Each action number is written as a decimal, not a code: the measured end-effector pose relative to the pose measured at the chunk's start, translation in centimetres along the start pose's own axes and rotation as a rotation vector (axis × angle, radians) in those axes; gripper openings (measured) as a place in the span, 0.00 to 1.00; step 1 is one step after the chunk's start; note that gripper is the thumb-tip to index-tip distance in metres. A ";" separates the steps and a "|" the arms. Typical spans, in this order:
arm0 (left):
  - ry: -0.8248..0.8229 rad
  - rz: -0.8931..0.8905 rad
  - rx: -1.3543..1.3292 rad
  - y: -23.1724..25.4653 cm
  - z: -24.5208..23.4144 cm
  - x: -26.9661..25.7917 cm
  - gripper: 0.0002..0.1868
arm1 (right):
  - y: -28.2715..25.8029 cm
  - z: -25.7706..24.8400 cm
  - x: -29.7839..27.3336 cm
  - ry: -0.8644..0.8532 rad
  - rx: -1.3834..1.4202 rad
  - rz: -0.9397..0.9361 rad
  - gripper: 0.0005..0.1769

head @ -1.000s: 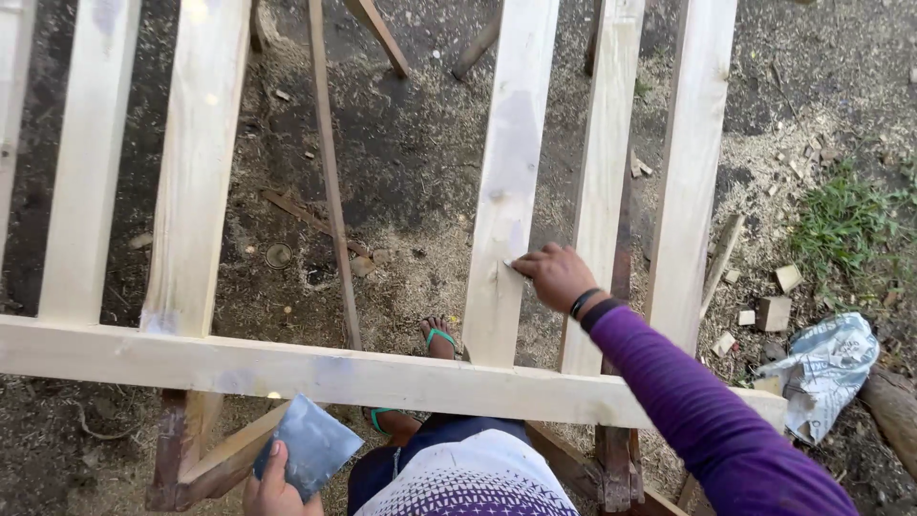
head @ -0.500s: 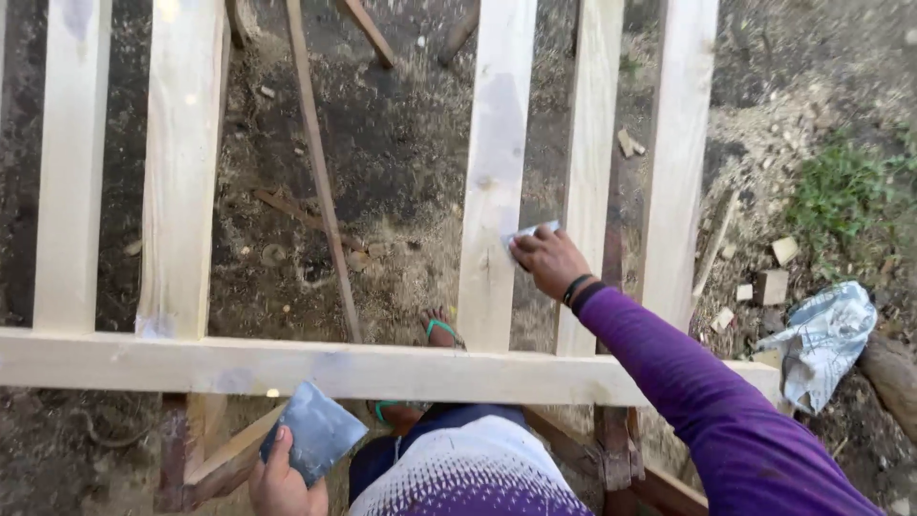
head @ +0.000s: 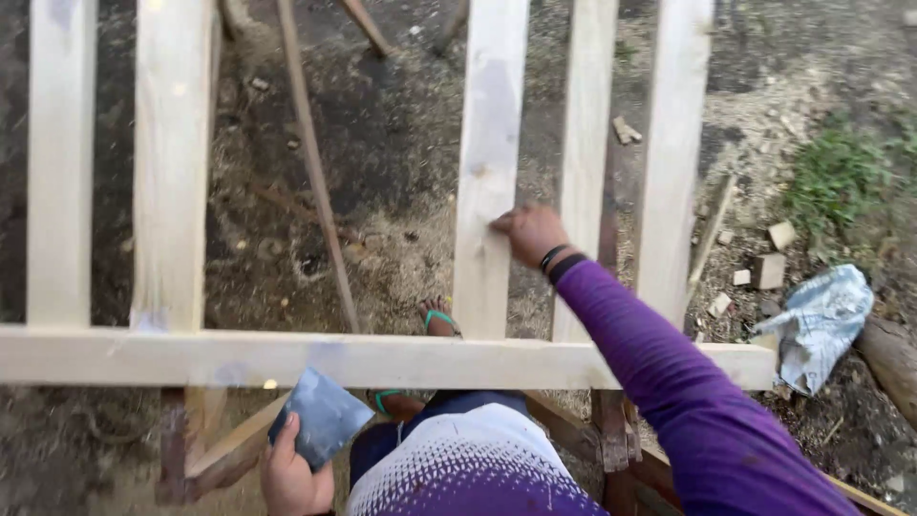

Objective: Sanding a wooden frame with sandpaper.

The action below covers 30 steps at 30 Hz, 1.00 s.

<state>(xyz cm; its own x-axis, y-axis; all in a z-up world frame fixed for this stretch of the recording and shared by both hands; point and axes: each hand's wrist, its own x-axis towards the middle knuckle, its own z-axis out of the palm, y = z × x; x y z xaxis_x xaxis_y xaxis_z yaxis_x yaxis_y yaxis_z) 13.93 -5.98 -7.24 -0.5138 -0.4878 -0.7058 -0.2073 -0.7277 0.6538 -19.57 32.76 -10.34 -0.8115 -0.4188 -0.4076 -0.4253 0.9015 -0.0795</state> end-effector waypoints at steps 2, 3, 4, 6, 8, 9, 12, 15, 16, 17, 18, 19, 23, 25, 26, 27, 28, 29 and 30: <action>-0.050 -0.012 0.011 -0.5 0.9 2.1 0.23 | -1.5 -0.5 -0.8 -0.044 -0.075 -0.011 0.24; -0.058 -0.031 0.031 -0.6 0.8 2.5 0.24 | -2.7 -0.3 -1.8 -0.123 -0.135 -0.046 0.24; -0.078 -0.037 0.033 -0.3 1.6 2.6 0.24 | -3.1 -0.6 -3.0 -0.118 -0.138 -0.026 0.24; -0.095 -0.029 0.056 0.5 3.2 2.9 0.28 | -4.3 -1.2 -4.5 -0.145 -0.081 0.004 0.27; -0.115 -0.039 0.063 0.5 2.6 3.6 0.29 | -4.9 -0.3 -7.2 -0.176 0.154 0.095 0.25; -0.126 -0.039 0.066 0.7 2.3 4.1 0.30 | -5.4 0.2 -8.3 -0.203 0.391 0.169 0.23; -0.114 -0.072 0.122 0.5 -0.3 5.8 0.31 | -4.2 2.6 -12.8 0.005 0.793 0.181 0.23; -0.135 -0.219 0.249 0.6 -2.9 9.1 0.33 | -0.8 4.1 -16.0 -0.013 1.202 0.510 0.25; -0.142 -0.229 0.267 0.8 -4.4 10.2 0.33 | 0.3 3.2 -17.1 -0.010 1.212 0.529 0.25; -0.193 -0.286 0.309 0.5 -5.5 11.7 0.34 | 1.7 2.3 -18.4 0.065 1.264 0.679 0.25; -0.244 -0.343 0.351 0.2 -6.6 13.3 0.35 | 3.0 1.5 -19.7 0.141 1.311 0.830 0.25; -0.255 -0.354 0.365 0.1 -6.5 13.7 0.35 | 4.9 1.9 -20.9 0.148 1.316 0.850 0.25; -0.324 -0.314 0.380 0.8 -8.1 16.7 0.37 | 10.7 3.1 -26.3 0.446 1.503 0.973 0.24; -0.383 -0.323 0.425 0.9 -8.8 18.8 0.37 | 11.8 3.3 -29.0 0.495 1.476 1.038 0.25; -0.447 -0.336 0.488 0.8 -8.7 19.4 0.37 | 11.7 3.3 -30.3 0.461 1.363 1.034 0.25; -0.512 -0.347 0.548 0.6 -8.5 20.1 0.37 | 11.7 3.4 -31.3 0.426 1.251 1.026 0.25; -0.524 -0.355 0.558 0.6 -7.9 20.4 0.37 | 11.1 3.8 -32.1 0.435 1.252 1.043 0.25; -0.491 -0.359 0.594 0.8 -7.5 20.5 0.37 | 10.4 4.2 -32.7 0.350 1.065 0.989 0.24; -0.457 -0.363 0.630 1.1 -7.2 20.5 0.37 | 9.6 4.6 -33.3 0.265 0.880 0.929 0.24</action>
<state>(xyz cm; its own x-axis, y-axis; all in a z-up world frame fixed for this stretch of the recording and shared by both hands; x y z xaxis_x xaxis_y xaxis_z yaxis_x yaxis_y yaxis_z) 9.16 -20.29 -23.00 -0.5831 0.0641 -0.8098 -0.7780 -0.3311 0.5340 5.17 55.89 -1.77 -0.7550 0.4776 -0.4492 0.6545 0.5902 -0.4726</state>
